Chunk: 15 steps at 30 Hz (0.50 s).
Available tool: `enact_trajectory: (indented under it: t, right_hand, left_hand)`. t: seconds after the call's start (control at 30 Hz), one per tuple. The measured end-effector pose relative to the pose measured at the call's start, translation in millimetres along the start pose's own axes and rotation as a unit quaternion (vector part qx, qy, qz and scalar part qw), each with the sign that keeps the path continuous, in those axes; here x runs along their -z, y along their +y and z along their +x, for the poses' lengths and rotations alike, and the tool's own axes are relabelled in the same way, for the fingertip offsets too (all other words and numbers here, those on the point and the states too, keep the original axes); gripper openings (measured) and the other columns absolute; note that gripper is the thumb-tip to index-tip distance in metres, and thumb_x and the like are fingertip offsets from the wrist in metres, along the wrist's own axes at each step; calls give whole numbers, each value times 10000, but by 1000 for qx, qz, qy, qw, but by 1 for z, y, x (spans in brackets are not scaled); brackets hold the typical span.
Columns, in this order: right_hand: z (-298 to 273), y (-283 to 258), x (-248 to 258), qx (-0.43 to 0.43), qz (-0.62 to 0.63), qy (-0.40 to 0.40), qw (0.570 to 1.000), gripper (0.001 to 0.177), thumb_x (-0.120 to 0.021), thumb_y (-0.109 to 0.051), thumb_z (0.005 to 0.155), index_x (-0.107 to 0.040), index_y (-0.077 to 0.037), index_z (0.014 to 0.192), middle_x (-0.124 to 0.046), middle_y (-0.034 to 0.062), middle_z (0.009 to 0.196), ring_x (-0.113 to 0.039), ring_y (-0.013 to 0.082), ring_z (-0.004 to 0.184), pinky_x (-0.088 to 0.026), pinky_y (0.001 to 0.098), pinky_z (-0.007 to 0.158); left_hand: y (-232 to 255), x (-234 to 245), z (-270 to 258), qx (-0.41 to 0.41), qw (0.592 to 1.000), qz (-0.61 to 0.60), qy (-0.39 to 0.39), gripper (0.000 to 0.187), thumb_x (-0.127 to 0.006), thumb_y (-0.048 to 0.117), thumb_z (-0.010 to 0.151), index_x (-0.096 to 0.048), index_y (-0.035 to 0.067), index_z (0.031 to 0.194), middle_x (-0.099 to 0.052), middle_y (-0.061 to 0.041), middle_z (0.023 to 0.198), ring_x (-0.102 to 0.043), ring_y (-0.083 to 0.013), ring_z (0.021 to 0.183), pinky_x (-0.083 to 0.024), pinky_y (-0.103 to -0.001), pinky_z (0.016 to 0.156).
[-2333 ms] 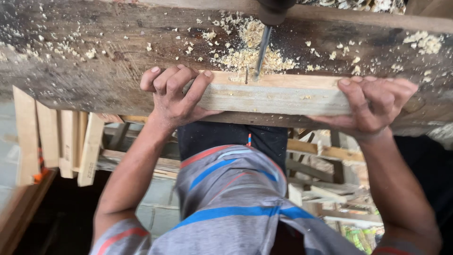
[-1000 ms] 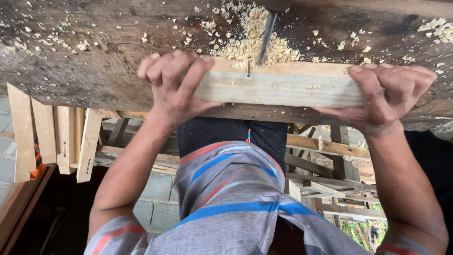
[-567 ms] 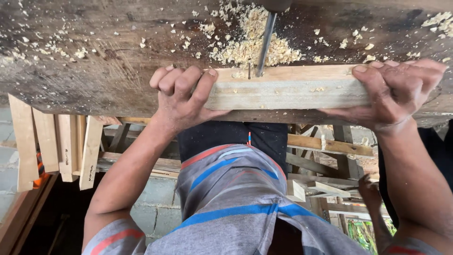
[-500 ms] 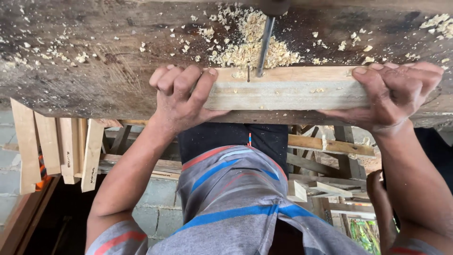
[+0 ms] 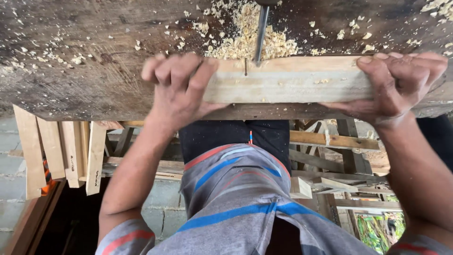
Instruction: The person uses a drill press to create holes in a rectangular piece of light-colored wood. They hold the wood firmly with both hands, guiding it under the spinning drill bit while wood shavings accumulate on the workbench.
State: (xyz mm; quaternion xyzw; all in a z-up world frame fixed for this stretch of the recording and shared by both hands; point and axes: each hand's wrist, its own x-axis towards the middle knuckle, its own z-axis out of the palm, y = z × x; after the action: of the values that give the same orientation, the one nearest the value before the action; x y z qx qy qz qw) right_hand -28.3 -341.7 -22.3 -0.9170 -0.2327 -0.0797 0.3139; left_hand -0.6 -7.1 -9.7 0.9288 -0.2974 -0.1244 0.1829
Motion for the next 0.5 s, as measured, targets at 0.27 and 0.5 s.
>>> enact_trajectory:
  t: [0.27, 0.5]
  right_hand:
    - [1, 6, 4, 11, 8, -23, 1000, 649, -605, -620, 756, -684, 19, 834, -465, 118, 762, -400, 272, 756, -322, 401, 701]
    - [10, -5, 2, -13, -3, -32, 999, 617, -591, -602, 765, -651, 8, 836, -462, 118, 763, -415, 282, 733, -347, 398, 669]
  left_hand:
    - [4, 3, -4, 3, 1000, -1, 23, 671, -430, 734, 785, -396, 145, 1104, -432, -54, 939, -343, -189, 849, -236, -365, 760]
    - [-5, 15, 11, -22, 999, 25, 6, 558, -543, 676, 796, -482, 165, 1013, -474, -11, 943, -408, -148, 853, -217, -332, 838]
